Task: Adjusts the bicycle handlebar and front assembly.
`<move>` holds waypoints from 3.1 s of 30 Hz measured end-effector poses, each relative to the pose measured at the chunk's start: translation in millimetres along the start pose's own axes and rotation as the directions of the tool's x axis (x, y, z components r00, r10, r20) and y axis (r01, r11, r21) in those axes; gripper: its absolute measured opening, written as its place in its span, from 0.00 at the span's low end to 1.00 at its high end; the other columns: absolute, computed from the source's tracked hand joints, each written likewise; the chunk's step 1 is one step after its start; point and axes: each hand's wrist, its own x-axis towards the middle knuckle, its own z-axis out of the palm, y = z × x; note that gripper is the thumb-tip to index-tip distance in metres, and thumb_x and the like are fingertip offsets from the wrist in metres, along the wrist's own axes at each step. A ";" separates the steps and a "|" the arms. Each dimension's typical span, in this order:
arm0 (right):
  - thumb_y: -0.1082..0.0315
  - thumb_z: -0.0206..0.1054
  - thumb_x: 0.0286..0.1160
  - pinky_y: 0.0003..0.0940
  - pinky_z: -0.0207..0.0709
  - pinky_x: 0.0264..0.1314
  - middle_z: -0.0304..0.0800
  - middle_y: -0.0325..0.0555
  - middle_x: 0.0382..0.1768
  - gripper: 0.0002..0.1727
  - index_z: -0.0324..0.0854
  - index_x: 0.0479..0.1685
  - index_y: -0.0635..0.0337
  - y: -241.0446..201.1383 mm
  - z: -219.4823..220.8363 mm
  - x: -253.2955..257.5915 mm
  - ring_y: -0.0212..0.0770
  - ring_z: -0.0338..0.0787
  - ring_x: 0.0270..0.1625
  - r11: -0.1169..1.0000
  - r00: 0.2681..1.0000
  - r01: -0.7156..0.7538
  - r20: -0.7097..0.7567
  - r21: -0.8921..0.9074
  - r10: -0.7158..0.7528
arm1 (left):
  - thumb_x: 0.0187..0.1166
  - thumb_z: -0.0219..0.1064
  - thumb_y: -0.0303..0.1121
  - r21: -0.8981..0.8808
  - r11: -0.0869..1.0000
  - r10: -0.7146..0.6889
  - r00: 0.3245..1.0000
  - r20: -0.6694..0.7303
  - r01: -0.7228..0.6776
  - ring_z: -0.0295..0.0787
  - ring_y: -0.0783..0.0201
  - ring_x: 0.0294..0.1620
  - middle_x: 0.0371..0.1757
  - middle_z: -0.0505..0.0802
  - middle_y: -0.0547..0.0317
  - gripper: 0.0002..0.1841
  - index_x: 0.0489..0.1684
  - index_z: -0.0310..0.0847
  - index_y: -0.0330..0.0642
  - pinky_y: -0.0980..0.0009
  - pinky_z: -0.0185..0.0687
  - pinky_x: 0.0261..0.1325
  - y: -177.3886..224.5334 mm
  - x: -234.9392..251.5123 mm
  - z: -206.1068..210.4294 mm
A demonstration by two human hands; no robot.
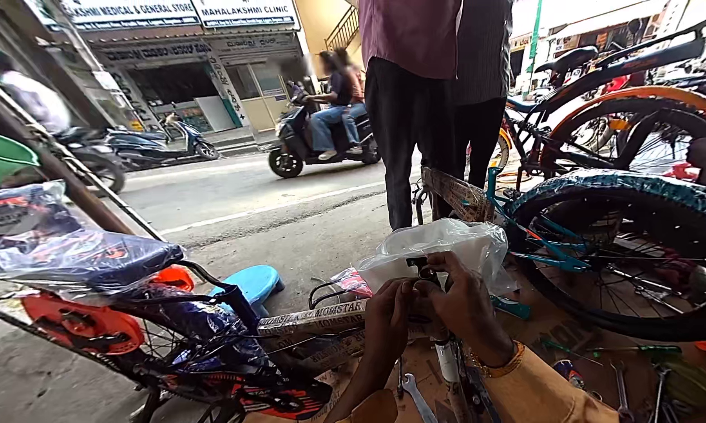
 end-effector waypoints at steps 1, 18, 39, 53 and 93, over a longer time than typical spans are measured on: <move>0.54 0.82 0.64 0.45 0.83 0.34 0.95 0.30 0.45 0.27 0.82 0.65 0.44 1.5 0.7 -0.3 0.35 0.86 0.27 1.000 1.000 0.017 -0.007 0.003 -0.017 | 0.93 0.49 0.44 -0.005 1.000 -0.003 1.000 0.000 0.003 0.92 0.72 0.46 0.48 0.95 0.68 0.22 0.49 0.93 0.48 0.69 0.90 0.51 0.5 -0.3 -0.1; 0.61 0.77 0.61 0.49 0.79 0.74 0.76 0.61 0.74 0.37 0.77 0.77 0.58 78.3 43.8 -116.6 0.58 0.79 0.76 0.968 0.964 -0.252 0.078 -0.013 0.252 | 0.79 0.72 0.44 0.172 0.981 -0.167 0.858 0.485 0.094 0.89 0.67 0.46 0.58 0.89 0.67 0.18 0.66 0.88 0.57 0.67 0.90 0.46 23.5 60.0 -18.5; 0.59 0.70 0.73 0.48 0.80 0.74 0.79 0.53 0.74 0.37 0.67 0.86 0.54 78.2 44.2 -122.7 0.52 0.82 0.74 0.969 0.957 -0.247 0.159 0.004 0.243 | 0.65 0.81 0.25 -0.274 0.906 -0.233 0.922 0.310 0.322 0.86 0.63 0.27 0.44 0.96 0.49 0.18 0.55 0.94 0.42 0.70 0.85 0.33 22.5 51.1 -6.1; 0.59 0.70 0.72 0.52 0.83 0.68 0.79 0.53 0.74 0.38 0.67 0.86 0.54 82.5 45.6 -125.2 0.53 0.83 0.73 0.974 0.965 -0.223 0.144 0.024 0.218 | 0.66 0.81 0.26 -0.283 0.881 -0.279 0.900 0.334 0.378 0.82 0.63 0.26 0.45 0.94 0.49 0.19 0.57 0.93 0.43 0.70 0.81 0.30 18.9 46.5 -7.6; 0.59 0.74 0.70 0.49 0.84 0.68 0.81 0.56 0.74 0.39 0.69 0.84 0.59 87.6 54.9 -131.7 0.52 0.86 0.71 0.988 0.987 -0.156 0.041 -0.006 0.156 | 0.68 0.83 0.41 -0.079 0.951 -0.266 0.922 0.281 0.298 0.88 0.64 0.25 0.34 0.95 0.61 0.19 0.58 0.92 0.54 0.68 0.88 0.33 25.8 43.9 -1.4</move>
